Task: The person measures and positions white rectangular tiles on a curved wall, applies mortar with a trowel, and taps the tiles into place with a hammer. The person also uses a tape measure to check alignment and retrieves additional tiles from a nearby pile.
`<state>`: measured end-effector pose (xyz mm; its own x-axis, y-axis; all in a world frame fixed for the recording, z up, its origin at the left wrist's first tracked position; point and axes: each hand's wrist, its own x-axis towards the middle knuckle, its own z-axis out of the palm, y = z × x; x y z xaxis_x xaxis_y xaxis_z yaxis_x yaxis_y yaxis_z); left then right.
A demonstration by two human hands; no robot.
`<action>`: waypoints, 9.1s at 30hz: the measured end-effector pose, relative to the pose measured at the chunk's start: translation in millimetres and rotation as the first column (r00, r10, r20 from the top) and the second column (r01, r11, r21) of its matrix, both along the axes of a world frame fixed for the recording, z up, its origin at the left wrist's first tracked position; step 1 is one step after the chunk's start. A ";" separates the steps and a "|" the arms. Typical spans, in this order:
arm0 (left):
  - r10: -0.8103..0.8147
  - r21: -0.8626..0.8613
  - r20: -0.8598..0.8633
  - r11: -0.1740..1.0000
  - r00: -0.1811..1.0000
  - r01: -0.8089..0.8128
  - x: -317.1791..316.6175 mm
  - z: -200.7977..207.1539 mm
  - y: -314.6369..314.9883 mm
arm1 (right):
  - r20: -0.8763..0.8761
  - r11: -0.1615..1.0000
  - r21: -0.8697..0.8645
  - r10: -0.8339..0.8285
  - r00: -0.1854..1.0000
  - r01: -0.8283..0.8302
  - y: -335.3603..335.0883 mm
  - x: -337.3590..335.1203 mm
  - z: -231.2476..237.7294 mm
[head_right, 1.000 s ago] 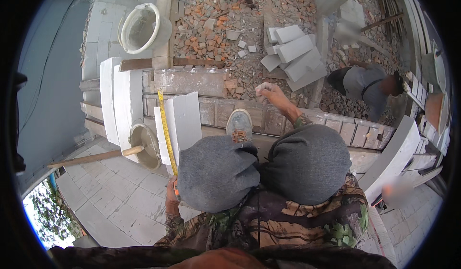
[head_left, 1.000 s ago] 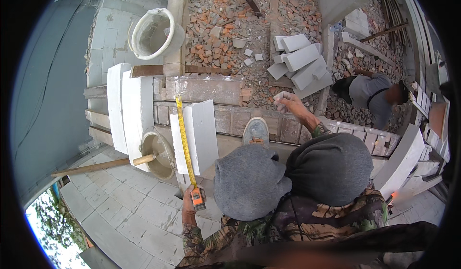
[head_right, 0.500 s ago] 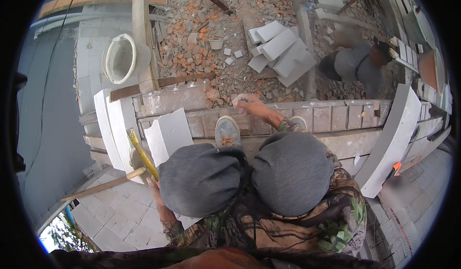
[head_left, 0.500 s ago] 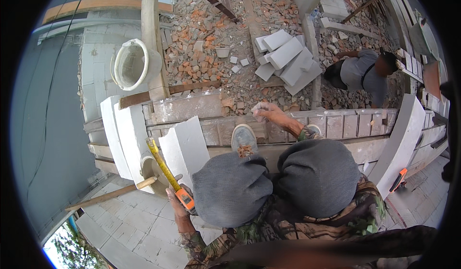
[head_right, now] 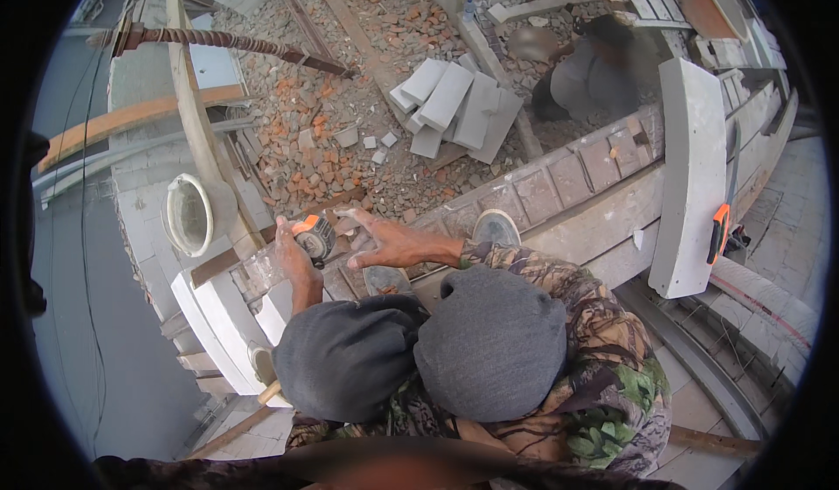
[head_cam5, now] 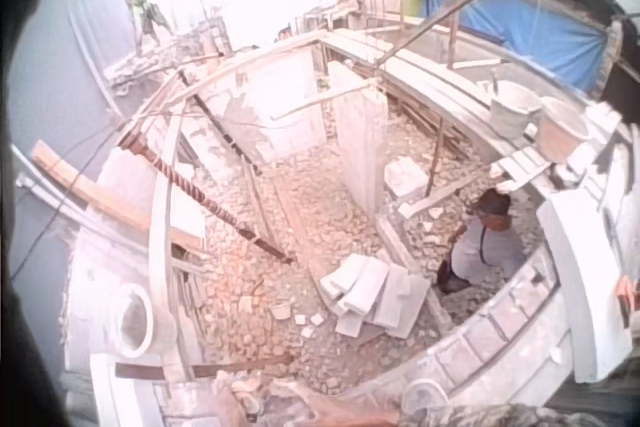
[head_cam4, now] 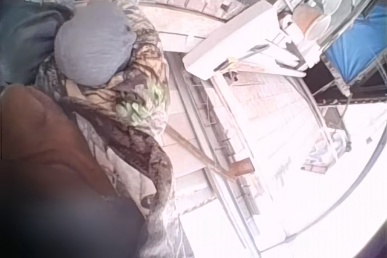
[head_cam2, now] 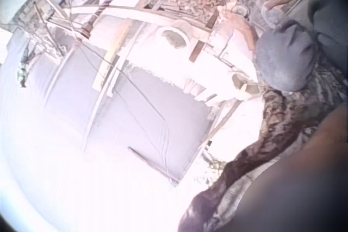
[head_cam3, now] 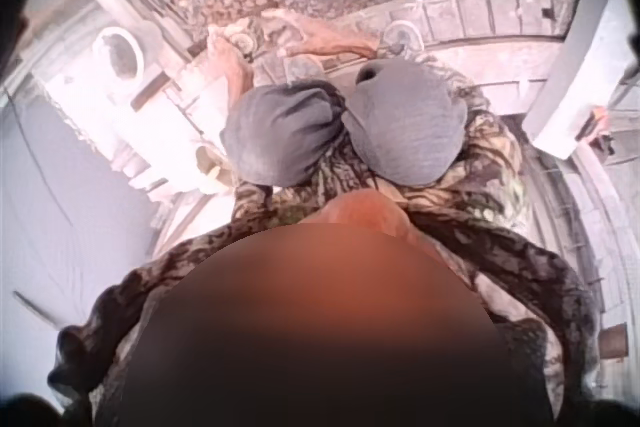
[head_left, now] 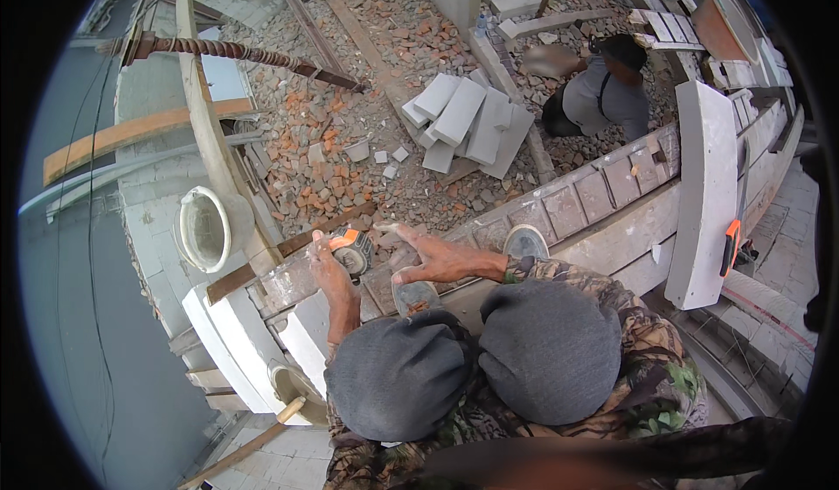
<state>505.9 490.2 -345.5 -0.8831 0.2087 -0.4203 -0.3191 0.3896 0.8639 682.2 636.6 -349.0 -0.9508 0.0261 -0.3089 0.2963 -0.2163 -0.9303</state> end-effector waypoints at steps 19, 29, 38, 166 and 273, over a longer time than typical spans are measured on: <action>-0.785 -0.098 -0.129 0.618 0.606 0.780 34.8 -22.8 44.6 | -0.374 -0.490 0.756 -0.867 -0.329 0.433 189.3 368.2 46.5; -0.550 -0.676 -0.386 0.715 0.740 0.179 9.1 0.3 -146.5 | -0.180 -0.191 0.978 -0.975 -0.133 0.077 272.4 555.2 42.0; -0.433 -0.852 -0.301 0.522 0.850 -0.035 67.4 33.3 -229.2 | -0.258 -0.258 0.944 -0.966 -0.027 0.203 277.8 514.7 28.6; 0.662 -0.855 0.140 0.457 0.736 -0.248 189.5 588.4 -275.3 | 0.481 0.640 0.540 0.298 0.825 -0.546 187.5 -90.4 538.9; 0.443 -0.628 -0.296 -0.758 -0.846 -0.176 -489.2 501.0 -965.7 | 0.313 -0.675 0.687 -0.062 -0.948 0.271 -1438.2 -830.4 452.9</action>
